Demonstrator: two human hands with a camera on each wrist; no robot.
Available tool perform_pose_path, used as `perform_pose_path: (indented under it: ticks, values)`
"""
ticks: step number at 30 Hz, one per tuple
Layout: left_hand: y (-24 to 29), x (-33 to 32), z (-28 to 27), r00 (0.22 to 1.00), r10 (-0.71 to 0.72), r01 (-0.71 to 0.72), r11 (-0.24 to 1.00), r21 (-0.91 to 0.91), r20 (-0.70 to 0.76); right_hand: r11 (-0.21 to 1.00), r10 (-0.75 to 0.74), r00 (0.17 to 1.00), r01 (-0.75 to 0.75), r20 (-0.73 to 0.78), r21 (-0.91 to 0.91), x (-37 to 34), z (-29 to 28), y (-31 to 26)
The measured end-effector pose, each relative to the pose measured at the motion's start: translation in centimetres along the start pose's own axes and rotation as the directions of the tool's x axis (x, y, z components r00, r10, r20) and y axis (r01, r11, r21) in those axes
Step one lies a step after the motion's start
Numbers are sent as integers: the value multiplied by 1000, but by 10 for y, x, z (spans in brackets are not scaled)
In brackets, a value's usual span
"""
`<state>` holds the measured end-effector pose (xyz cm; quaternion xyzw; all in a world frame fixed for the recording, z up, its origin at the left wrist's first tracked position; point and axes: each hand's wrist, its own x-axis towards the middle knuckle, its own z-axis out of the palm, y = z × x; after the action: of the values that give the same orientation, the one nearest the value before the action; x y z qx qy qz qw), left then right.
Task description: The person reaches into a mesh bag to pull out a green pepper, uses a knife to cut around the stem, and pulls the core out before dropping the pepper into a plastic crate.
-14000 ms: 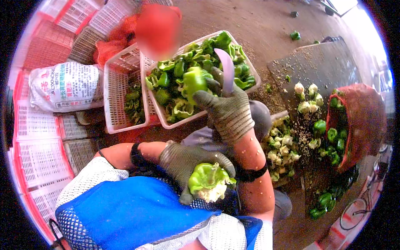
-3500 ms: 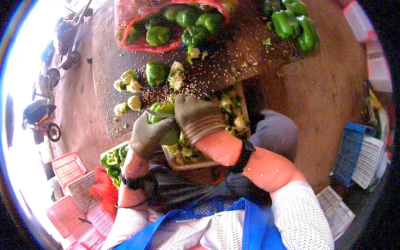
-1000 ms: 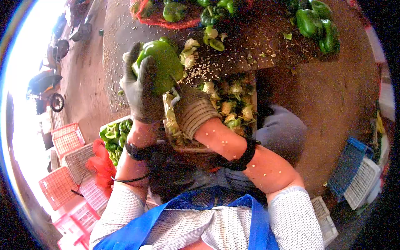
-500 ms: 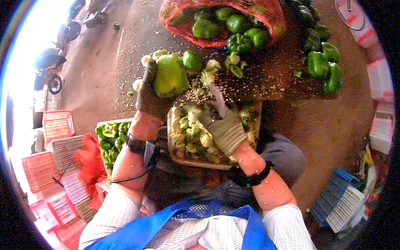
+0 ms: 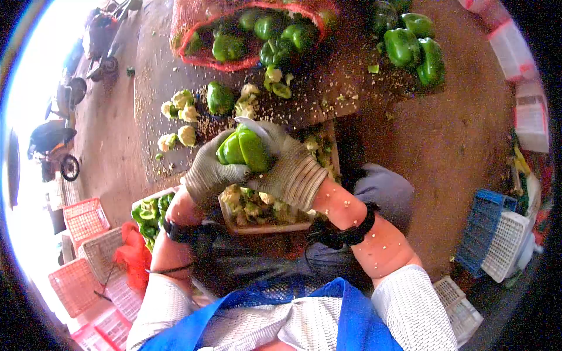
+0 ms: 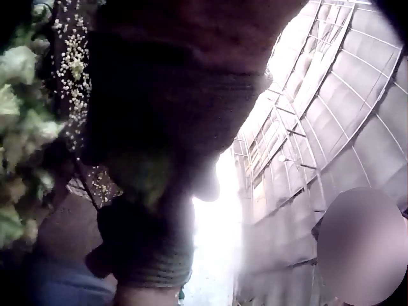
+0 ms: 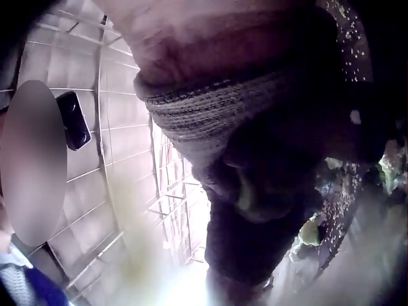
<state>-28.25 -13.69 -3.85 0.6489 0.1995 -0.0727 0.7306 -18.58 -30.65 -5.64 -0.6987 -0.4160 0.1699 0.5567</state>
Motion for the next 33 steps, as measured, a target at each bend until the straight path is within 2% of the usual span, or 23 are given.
perform_pose_path:
  ticks: [3, 4, 6, 7, 8, 9, 11, 12, 14, 15, 18, 19, 20, 21, 22, 23, 24, 25, 26, 28, 29, 32, 33]
  values:
    - [-1, -2, 0, 997, -15, 24, 992, -121, 76, 996, 61, 996, -57, 58, -61, 2, -10, -19]
    - [-7, -2, -1, 993, -33, 59, 970, -236, 111, 994, 89, 993, -84, 76, -64, 0, -10, -19]
    - [-13, -2, -8, 990, -60, 86, 974, -211, 129, 984, 177, 982, -177, 64, -4, -4, -5, -13]
    - [-19, 0, -11, 994, -23, 37, 991, -129, 110, 975, 221, 972, -223, 78, 20, -3, -6, -16]
    - [-19, 1, -13, 988, -31, 54, 987, -150, 152, 963, 262, 961, -266, 91, 41, -3, -7, -16]
    - [-24, 1, -15, 987, -51, 73, 986, -149, 150, 971, 238, 967, -240, 88, 17, -3, -7, -13]
    - [-29, 4, -15, 985, -52, 82, 980, -183, 162, 970, 215, 974, -221, 68, 105, 1, -10, -18]
    - [-30, 4, -13, 992, -53, 76, 975, -208, 112, 967, 205, 977, -211, 55, 146, 3, -11, -22]
    - [-23, 9, -9, 980, -3, 61, 955, -289, 198, 926, 345, 933, -356, 107, 127, 5, -11, -29]
    - [-39, 17, -20, 967, 19, 38, 975, -218, 254, 898, 411, 902, -425, 130, 112, 5, -11, -33]
    - [-56, 25, -27, 956, 43, 22, 976, -218, 290, 806, 570, 810, -584, 141, 97, 4, -7, -18]
    - [-51, 26, -19, 982, 32, 25, 954, -299, 184, 800, 585, 806, -592, 92, 101, 4, -5, -13]
    - [-44, 25, -6, 996, 13, 21, 928, -371, 89, 850, 517, 855, -518, 40, 101, 7, -2, -12]
    - [-33, 20, 1, 997, -46, 23, 951, -310, -68, 894, 442, 897, -440, -13, 91, 10, 1, -12]
    - [-24, 12, 10, 974, -74, 1, 946, -323, -215, 930, 365, 929, -360, -66, 74, 13, 4, -12]
    - [-27, 2, 14, 933, 73, -84, 996, -15, -352, 969, 246, 963, -241, -107, 59, 13, 11, -14]
    - [-26, -3, 21, 878, 103, -94, 995, 42, -468, 992, 128, 981, -123, -149, 41, 11, 22, -9]
    - [-25, -7, 28, 807, 130, -89, 991, 99, -576, 981, -108, 976, 73, -190, -181, 9, 40, 4]
    - [-28, -4, 32, 751, 186, -135, 983, 128, -634, 980, 109, 977, -137, -182, -147, 11, 43, -14]
    - [-25, 11, 32, 773, 10, -230, 936, -265, -634, 945, 324, 915, -300, -240, 131, 15, 51, -16]
    - [-34, 17, 25, 782, 99, -302, 924, -235, -615, 928, 369, 902, -373, -223, 27, 19, 54, -15]
    - [-35, 21, 13, 838, 105, -341, 867, -363, -536, 912, 401, 895, -410, -197, -3, 24, 46, -30]
    - [-47, 20, 1, 893, 115, -343, 800, -492, -435, 951, 296, 921, -310, -255, -15, 23, 50, -28]
